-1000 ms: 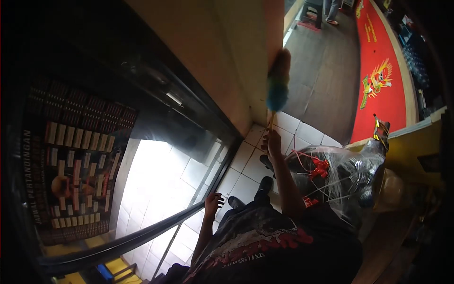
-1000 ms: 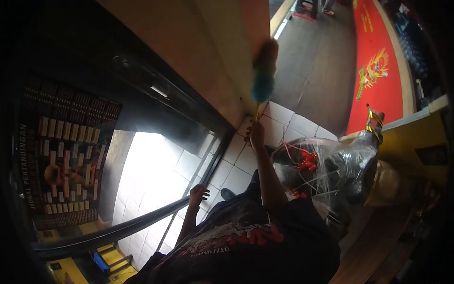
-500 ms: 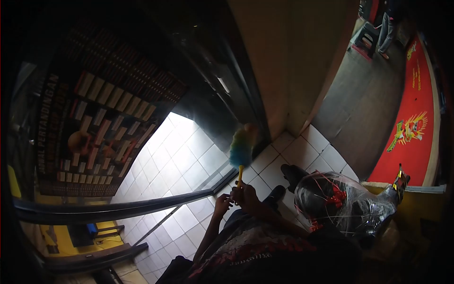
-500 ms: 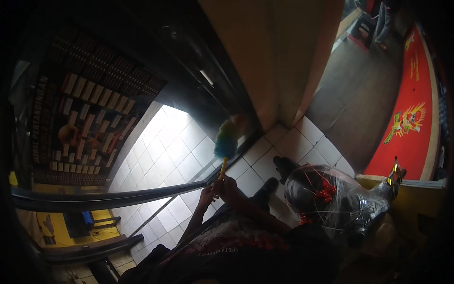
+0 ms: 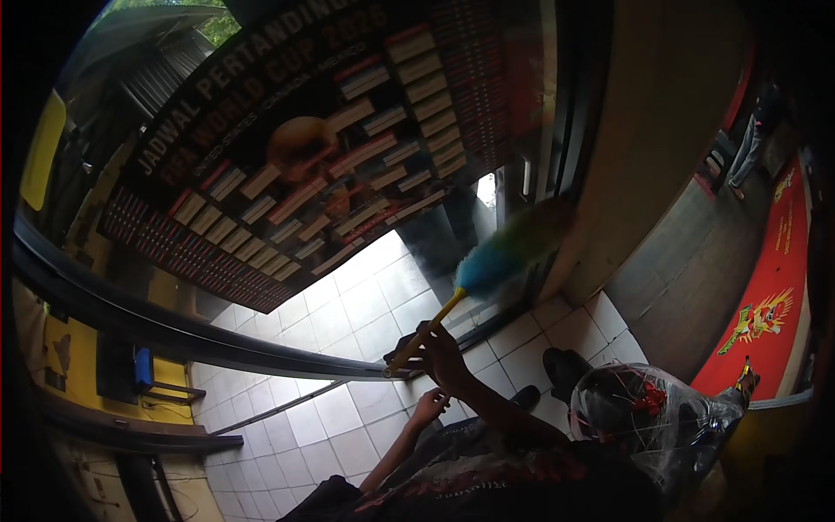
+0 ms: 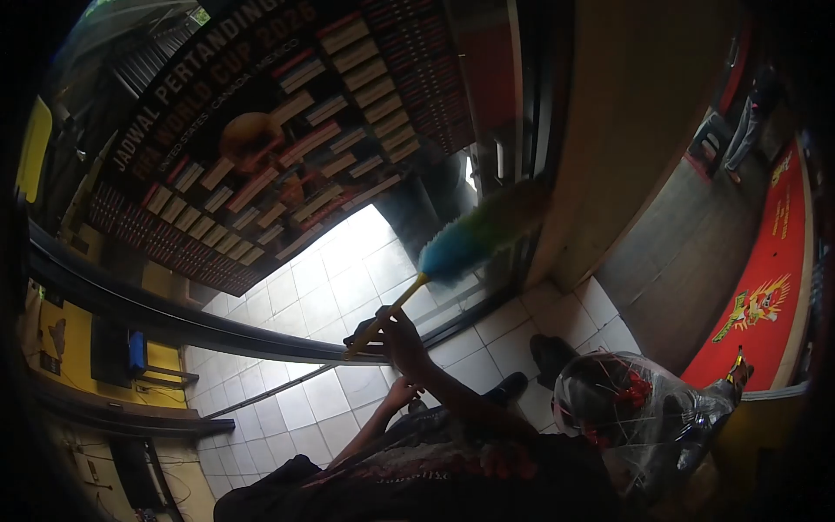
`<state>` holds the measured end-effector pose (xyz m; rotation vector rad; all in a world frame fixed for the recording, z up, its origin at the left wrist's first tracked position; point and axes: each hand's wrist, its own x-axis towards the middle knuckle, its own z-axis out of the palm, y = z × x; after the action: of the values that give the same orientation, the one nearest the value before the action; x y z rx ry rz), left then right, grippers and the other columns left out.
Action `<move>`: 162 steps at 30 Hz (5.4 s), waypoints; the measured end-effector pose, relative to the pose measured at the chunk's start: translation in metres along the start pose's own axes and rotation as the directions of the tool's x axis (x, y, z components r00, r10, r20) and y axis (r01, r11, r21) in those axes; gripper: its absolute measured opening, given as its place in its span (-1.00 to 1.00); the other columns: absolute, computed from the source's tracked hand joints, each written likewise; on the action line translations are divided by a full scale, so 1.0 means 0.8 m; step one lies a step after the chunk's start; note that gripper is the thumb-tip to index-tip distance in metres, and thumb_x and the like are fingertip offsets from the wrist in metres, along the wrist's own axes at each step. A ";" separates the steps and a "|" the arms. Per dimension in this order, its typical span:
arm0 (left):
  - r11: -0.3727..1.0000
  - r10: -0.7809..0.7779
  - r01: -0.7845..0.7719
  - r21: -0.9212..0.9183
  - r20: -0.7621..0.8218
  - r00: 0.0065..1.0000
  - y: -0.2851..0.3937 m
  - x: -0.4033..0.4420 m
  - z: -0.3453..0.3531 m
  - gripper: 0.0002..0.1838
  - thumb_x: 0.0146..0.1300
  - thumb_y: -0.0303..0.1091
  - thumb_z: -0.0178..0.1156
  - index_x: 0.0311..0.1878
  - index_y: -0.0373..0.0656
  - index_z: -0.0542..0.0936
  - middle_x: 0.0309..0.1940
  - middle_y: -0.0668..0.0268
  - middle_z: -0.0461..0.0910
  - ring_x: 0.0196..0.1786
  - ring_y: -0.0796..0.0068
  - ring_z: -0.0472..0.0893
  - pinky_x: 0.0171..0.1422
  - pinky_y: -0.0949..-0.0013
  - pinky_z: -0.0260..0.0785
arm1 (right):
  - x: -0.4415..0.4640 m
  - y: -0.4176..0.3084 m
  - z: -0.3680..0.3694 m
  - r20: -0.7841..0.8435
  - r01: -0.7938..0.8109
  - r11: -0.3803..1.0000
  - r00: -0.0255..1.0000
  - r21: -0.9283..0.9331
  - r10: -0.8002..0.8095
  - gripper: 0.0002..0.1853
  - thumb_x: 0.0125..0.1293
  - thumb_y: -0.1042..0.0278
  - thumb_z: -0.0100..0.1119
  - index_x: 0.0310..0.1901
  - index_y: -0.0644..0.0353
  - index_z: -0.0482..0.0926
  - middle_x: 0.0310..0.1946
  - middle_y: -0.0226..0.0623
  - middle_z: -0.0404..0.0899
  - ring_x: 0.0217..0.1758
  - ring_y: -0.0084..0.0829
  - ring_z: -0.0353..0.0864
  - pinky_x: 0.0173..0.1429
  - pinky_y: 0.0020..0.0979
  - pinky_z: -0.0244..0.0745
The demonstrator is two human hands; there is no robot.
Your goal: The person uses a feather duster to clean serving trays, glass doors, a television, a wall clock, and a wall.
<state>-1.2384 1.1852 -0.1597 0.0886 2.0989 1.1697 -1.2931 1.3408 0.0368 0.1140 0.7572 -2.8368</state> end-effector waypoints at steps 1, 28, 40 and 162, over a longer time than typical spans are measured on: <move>1.000 -0.003 0.003 -0.016 0.015 1.000 -0.012 -0.004 -0.015 -0.72 0.19 -0.27 0.10 -0.15 -0.29 0.51 -0.47 0.19 0.60 -0.46 0.45 0.60 -0.36 0.41 0.44 | 0.011 0.009 0.023 0.088 0.027 0.999 0.996 -0.035 -0.023 -0.76 0.36 0.15 -0.05 -0.15 0.10 0.22 -0.29 -0.08 0.52 -0.14 -0.11 0.60 -0.02 -0.11 0.54; 0.461 0.491 -0.876 -0.142 -0.782 0.385 0.114 -0.262 -0.339 -0.79 0.18 -0.50 0.11 -0.10 -0.28 0.44 -0.53 0.29 0.52 -0.40 0.51 0.56 -0.25 0.48 0.40 | 0.089 0.158 0.041 0.298 0.280 -0.109 0.842 -0.954 -0.449 -0.80 0.39 0.23 -0.13 -0.19 0.20 0.29 -0.56 -0.25 0.52 -0.48 -0.29 0.62 -0.41 -0.32 0.49; -0.440 0.855 -0.791 0.425 -0.071 -0.514 0.323 -0.467 -0.298 -0.79 -0.12 -0.41 0.29 -0.36 -0.07 0.52 -0.53 0.37 0.50 -0.39 0.40 0.55 -0.26 0.25 0.38 | 0.103 0.090 0.128 -0.008 0.305 0.483 0.839 -0.821 -0.544 -0.69 0.39 0.17 -0.17 -0.10 0.29 0.23 -0.52 -0.11 0.54 -0.53 -0.24 0.63 -0.46 -0.31 0.57; 0.454 0.504 -0.808 0.375 -0.856 -0.114 0.221 -0.238 -0.526 -0.42 0.26 -0.20 0.14 0.24 -0.27 0.21 0.11 0.15 0.32 0.10 0.37 0.38 0.20 0.38 0.20 | 0.119 0.217 0.069 -0.431 0.315 0.872 0.774 -0.374 -0.464 -0.67 0.42 0.02 -0.31 -0.09 0.15 0.12 -0.48 -0.21 0.38 -0.61 -0.29 0.55 -0.40 -0.18 0.62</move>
<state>-1.4063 0.9155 0.2196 0.5986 2.9196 2.7392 -1.3498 1.1498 -0.0117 0.7793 1.4462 -3.0679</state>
